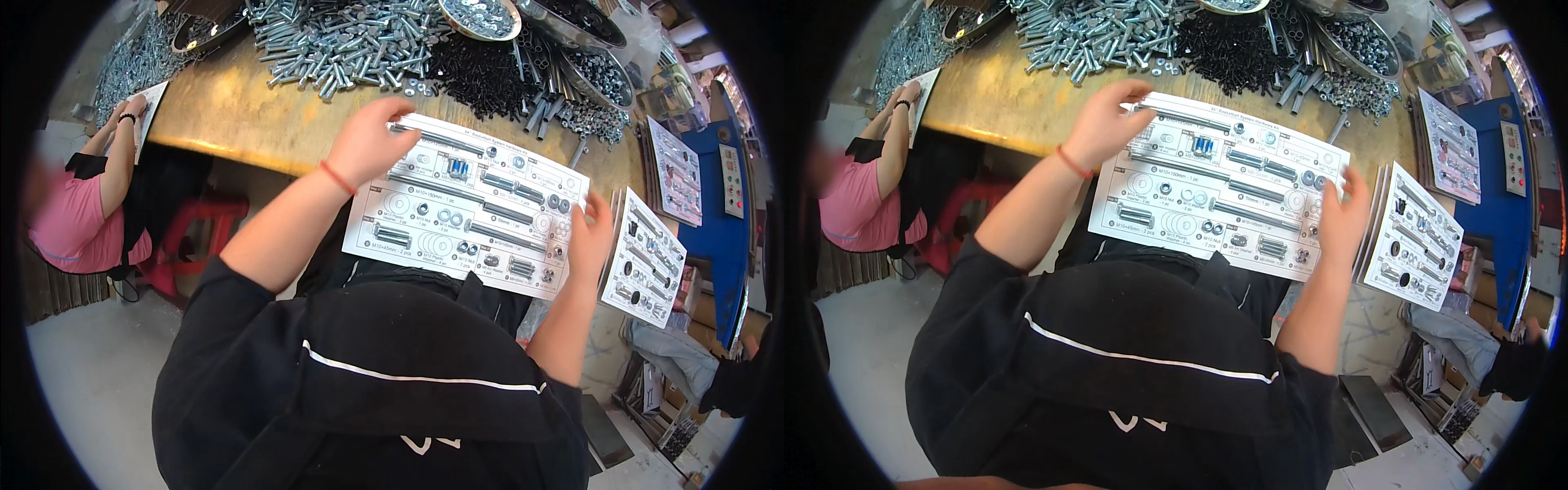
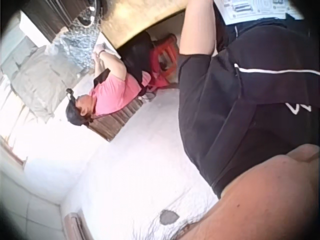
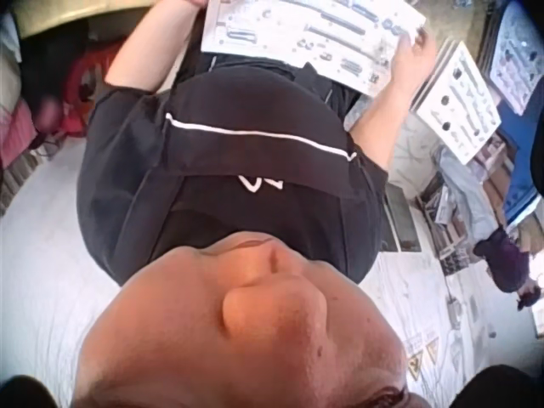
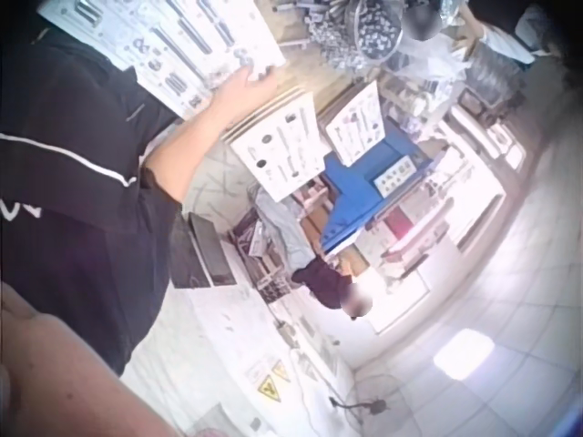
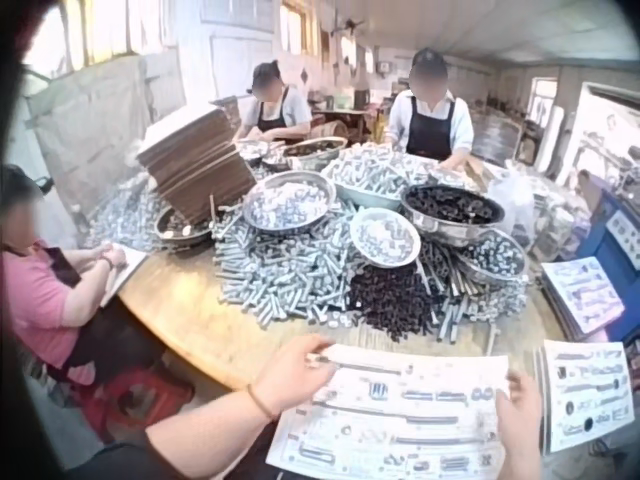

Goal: The person picks various metal fasteners from piles on a table and places them into designated slots on a printed hardware layout sheet. They repeatedly select bolts, nuts, washers, and black plastic components, then position them on the sheet. Completed sheets are stacked to the side.

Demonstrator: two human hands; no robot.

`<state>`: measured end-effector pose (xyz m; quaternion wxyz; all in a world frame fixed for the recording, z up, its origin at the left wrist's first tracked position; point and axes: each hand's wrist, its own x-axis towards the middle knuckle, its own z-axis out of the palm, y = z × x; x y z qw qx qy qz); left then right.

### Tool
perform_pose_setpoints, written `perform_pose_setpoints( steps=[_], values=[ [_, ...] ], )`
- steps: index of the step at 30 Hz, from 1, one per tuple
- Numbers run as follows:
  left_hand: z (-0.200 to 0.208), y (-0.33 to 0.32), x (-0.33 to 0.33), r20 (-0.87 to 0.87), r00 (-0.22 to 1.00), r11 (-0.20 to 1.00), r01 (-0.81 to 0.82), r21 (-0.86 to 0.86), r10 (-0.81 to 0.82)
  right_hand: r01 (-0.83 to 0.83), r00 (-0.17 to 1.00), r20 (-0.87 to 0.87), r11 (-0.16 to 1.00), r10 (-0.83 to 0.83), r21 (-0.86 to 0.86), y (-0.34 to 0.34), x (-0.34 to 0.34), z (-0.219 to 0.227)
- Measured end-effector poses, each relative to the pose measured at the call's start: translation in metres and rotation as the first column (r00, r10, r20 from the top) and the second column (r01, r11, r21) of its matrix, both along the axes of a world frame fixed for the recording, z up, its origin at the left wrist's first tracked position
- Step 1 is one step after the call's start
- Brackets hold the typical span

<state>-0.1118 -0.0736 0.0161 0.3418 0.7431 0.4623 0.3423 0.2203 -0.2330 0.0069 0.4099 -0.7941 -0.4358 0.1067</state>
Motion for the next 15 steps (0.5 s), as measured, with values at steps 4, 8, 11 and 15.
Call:
perform_pose_setpoints(
  steps=[4, 8, 11, 15],
  values=[
    [0.012, 0.059, 0.037, -0.529, 0.848, 0.998, -0.048, -0.044, 0.017, -0.441, 0.894, 0.017, 0.885, 0.448, -0.153, 0.09, -0.039, 0.024],
    [0.0, 0.087, 0.062, -0.727, 0.686, 0.999, -0.032, 0.014, 0.032, -0.323, 0.871, 0.23, 0.859, 0.434, -0.398, 0.176, -0.071, -0.014],
    [0.0, 0.095, 0.073, -0.72, 0.694, 1.0, 0.0, 0.015, 0.011, -0.281, 0.887, 0.212, 0.843, 0.411, -0.459, 0.18, -0.08, -0.011],
    [-0.004, 0.098, 0.07, -0.717, 0.695, 0.997, 0.079, 0.002, -0.054, -0.384, 0.855, 0.185, 0.831, 0.485, -0.404, 0.178, -0.068, -0.021]
  ],
)
